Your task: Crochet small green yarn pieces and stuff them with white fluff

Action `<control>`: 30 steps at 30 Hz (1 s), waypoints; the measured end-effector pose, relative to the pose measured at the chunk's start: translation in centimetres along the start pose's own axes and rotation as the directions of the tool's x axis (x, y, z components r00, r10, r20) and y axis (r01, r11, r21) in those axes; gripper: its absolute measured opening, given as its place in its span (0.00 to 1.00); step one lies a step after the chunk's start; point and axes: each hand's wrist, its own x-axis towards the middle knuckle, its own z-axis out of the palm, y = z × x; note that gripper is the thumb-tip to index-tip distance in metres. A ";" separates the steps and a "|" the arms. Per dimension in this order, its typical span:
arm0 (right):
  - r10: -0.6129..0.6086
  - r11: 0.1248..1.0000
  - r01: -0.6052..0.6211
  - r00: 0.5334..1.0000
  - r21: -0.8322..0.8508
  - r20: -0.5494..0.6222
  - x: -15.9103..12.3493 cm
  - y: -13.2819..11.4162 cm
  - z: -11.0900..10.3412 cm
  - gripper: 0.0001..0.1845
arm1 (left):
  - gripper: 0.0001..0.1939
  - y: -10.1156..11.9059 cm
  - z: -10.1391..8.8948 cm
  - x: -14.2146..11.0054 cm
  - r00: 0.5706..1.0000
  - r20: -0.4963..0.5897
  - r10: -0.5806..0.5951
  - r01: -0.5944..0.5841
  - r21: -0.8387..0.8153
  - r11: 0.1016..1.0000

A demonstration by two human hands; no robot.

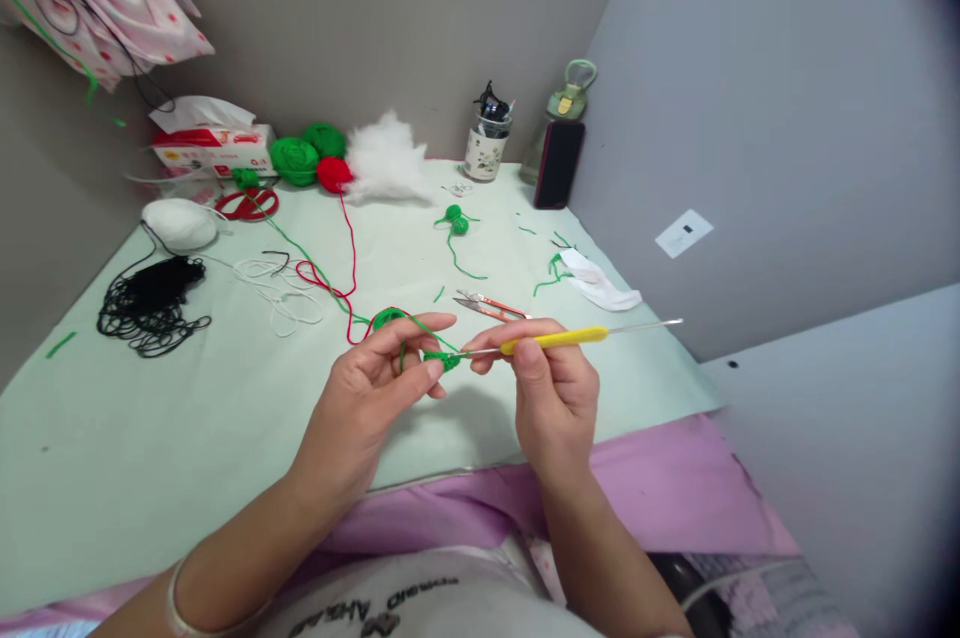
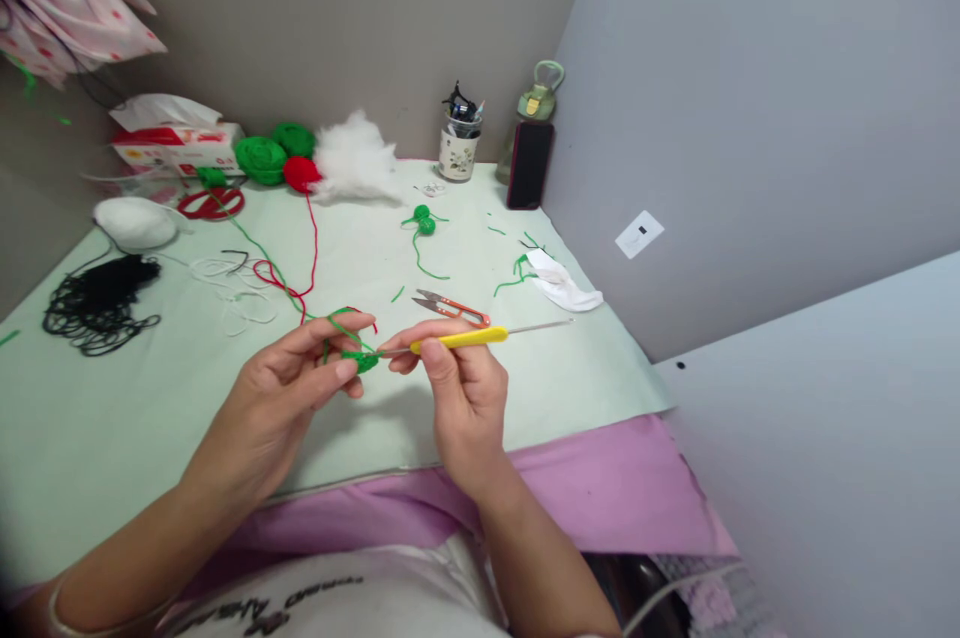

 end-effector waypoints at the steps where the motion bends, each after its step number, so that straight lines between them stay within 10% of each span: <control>1: -0.018 1.000 0.018 1.000 -0.025 0.003 -0.1 -0.1 0.0 0.11 | 0.12 -0.1 -0.1 0.0 1.000 -0.001 0.009 -0.009 0.017 1.000; 12: -0.450 0.836 0.480 0.877 -0.265 0.170 -0.6 0.8 0.1 0.15 | 0.13 -0.3 0.7 -1.0 0.946 -0.123 0.300 -0.242 0.348 0.906; 23: -0.343 0.914 0.355 0.935 -0.195 0.091 -0.6 0.9 0.3 0.12 | 0.13 -0.1 0.6 -0.7 0.932 -0.100 0.350 -0.295 0.353 0.888; 30: -0.497 0.796 0.522 0.852 -0.305 0.162 -1.0 0.9 0.4 0.15 | 0.14 -0.7 0.8 -1.1 0.870 -0.086 0.485 -0.397 0.462 0.793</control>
